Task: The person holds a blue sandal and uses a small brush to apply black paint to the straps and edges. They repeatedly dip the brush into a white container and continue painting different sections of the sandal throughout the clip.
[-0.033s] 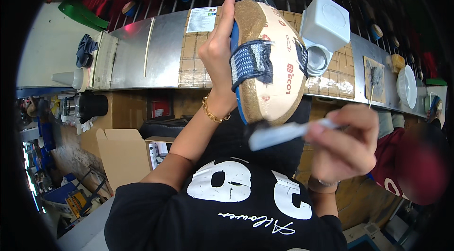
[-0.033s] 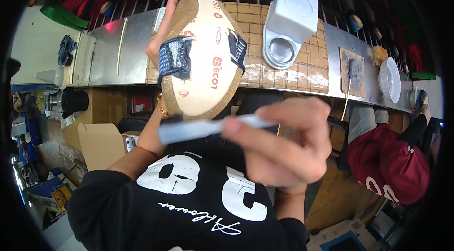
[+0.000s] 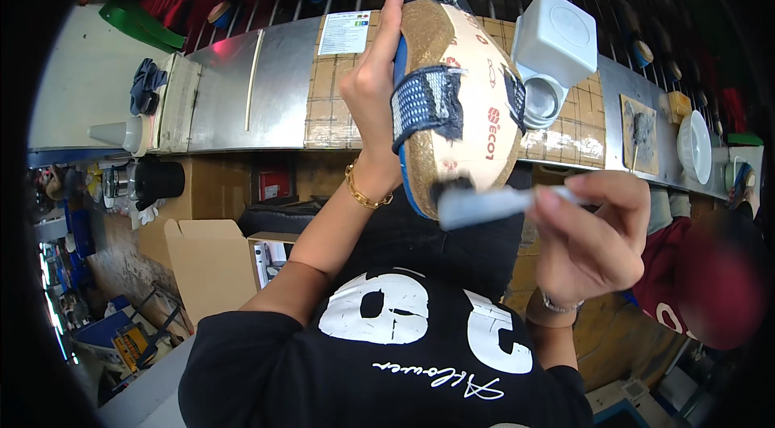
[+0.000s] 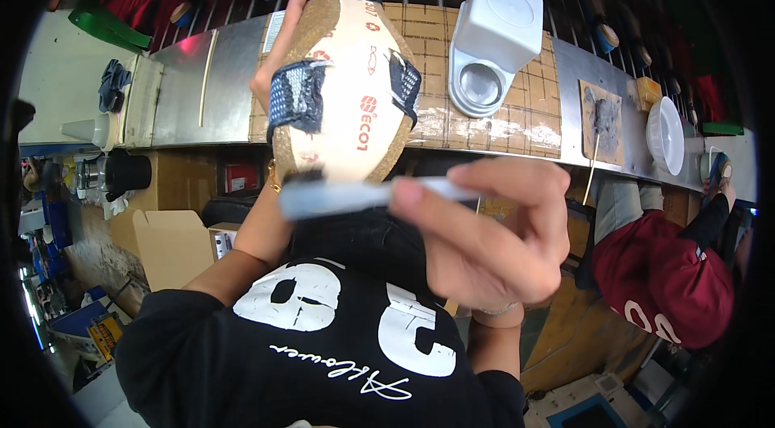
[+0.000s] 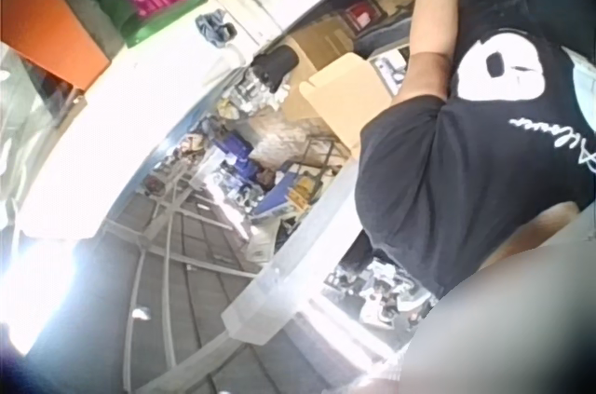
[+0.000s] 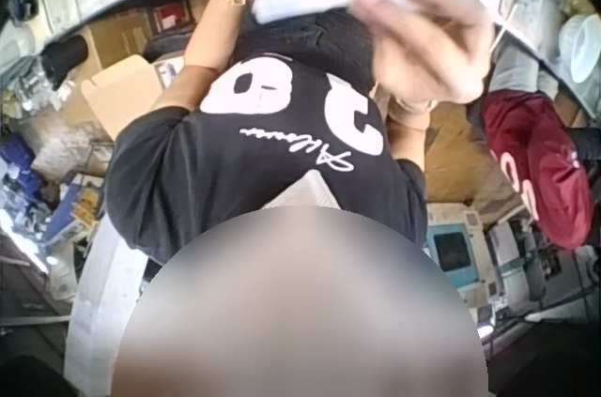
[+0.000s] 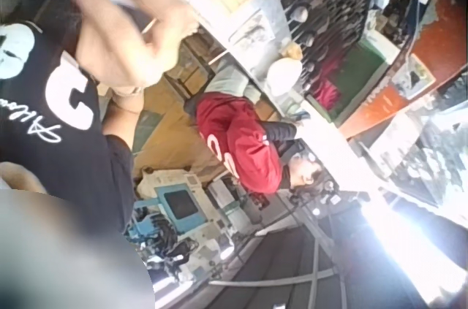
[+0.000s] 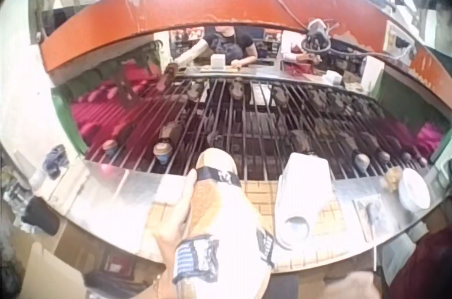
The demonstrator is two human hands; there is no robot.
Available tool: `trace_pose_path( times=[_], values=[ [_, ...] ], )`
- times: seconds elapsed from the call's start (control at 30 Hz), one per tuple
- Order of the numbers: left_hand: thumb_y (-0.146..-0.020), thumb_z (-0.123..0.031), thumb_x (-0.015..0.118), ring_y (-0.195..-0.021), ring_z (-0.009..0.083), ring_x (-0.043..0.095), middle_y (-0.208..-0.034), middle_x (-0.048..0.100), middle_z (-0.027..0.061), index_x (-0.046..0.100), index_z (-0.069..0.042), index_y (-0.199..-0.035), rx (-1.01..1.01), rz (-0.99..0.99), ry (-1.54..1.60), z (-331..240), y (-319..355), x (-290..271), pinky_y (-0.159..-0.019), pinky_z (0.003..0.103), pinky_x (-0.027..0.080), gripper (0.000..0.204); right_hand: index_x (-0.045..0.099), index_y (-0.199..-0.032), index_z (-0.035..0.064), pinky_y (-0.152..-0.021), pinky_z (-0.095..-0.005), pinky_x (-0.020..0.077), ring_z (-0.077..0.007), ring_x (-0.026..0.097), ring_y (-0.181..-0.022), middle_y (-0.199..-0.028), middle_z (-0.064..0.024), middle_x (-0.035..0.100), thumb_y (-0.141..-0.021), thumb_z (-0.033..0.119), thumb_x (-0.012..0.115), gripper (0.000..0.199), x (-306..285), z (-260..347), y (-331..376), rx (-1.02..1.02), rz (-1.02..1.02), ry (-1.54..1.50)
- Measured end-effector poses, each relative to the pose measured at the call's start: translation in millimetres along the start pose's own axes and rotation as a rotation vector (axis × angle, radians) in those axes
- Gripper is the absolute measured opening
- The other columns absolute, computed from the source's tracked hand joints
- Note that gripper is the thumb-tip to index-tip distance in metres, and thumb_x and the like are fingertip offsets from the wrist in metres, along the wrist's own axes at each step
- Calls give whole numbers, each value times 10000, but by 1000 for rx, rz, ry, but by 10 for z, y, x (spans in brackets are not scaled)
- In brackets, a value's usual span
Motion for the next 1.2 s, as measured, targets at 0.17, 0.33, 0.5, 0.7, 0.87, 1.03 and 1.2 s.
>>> trace_pose_path(
  times=[0.17, 0.33, 0.5, 0.7, 0.87, 1.03, 1.2],
  values=[
    [-785, -138, 826, -642, 56, 639, -811, 754, 91, 576, -51, -1437, -130, 88, 190, 183, 23, 81, -602, 245, 524, 704, 846, -852, 241, -705, -297, 392, -150, 559, -738, -859, 0, 614, -518, 1, 812, 412, 28, 14, -9, -95, 71, -106],
    [-792, -61, 799, -741, 75, 701, -956, 782, 92, 573, -78, -1446, -145, 129, 375, 234, 66, 162, -685, 248, 575, 692, 850, -858, 218, -690, -284, 389, -134, 556, -727, -830, 12, 619, -522, 13, 784, 399, 121, -158, -17, -57, 149, -175],
    [-795, -84, 809, -824, 71, 712, -1114, 770, 100, 572, -113, -1455, -188, 238, 410, 264, 138, 243, -733, 243, 589, 701, 850, -862, 186, -626, -253, 416, -135, 555, -728, -845, -17, 625, -524, 17, 825, 379, 132, -341, -42, 39, 114, -180],
    [-808, -110, 814, -843, 61, 704, -1129, 767, 80, 555, -119, -1471, -401, 329, 507, 332, 211, 313, -747, 233, 584, 712, 844, -855, 132, -583, -213, 367, -108, 554, -712, -896, -46, 637, -618, -41, 840, 293, 42, -445, -12, 72, 89, -415],
    [-830, -99, 801, -980, 92, 709, -1208, 735, 101, 518, -98, -1491, -448, 319, 616, 237, 224, 316, -860, 247, 591, 719, 843, -861, 124, -610, -200, 386, -103, 564, -729, -902, -39, 641, -609, -16, 867, 290, 95, -483, 29, 59, 192, -381],
    [-891, -104, 743, -1022, 143, 719, -1259, 700, 139, 458, -69, -1522, -542, 354, 745, 205, 282, 337, -896, 277, 597, 694, 843, -876, 131, -625, -217, 432, -91, 571, -734, -913, -34, 645, -647, 14, 884, 260, 86, -661, 63, 192, 196, -269],
    [-939, -110, 693, -1095, 188, 705, -1322, 650, 175, 391, -14, -1539, -622, 310, 948, 198, 302, 371, -904, 298, 612, 679, 845, -882, 134, -615, -208, 423, -90, 576, -720, -886, -29, 645, -653, 4, 872, 265, 112, -587, 80, 93, 240, -385]
  ],
)
Point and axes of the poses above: each hand's wrist, its own y-axis away from the middle knuckle, its own x-axis out of the palm, z = x × y, the point moved 9 cm from there along -y, towards the middle knuckle
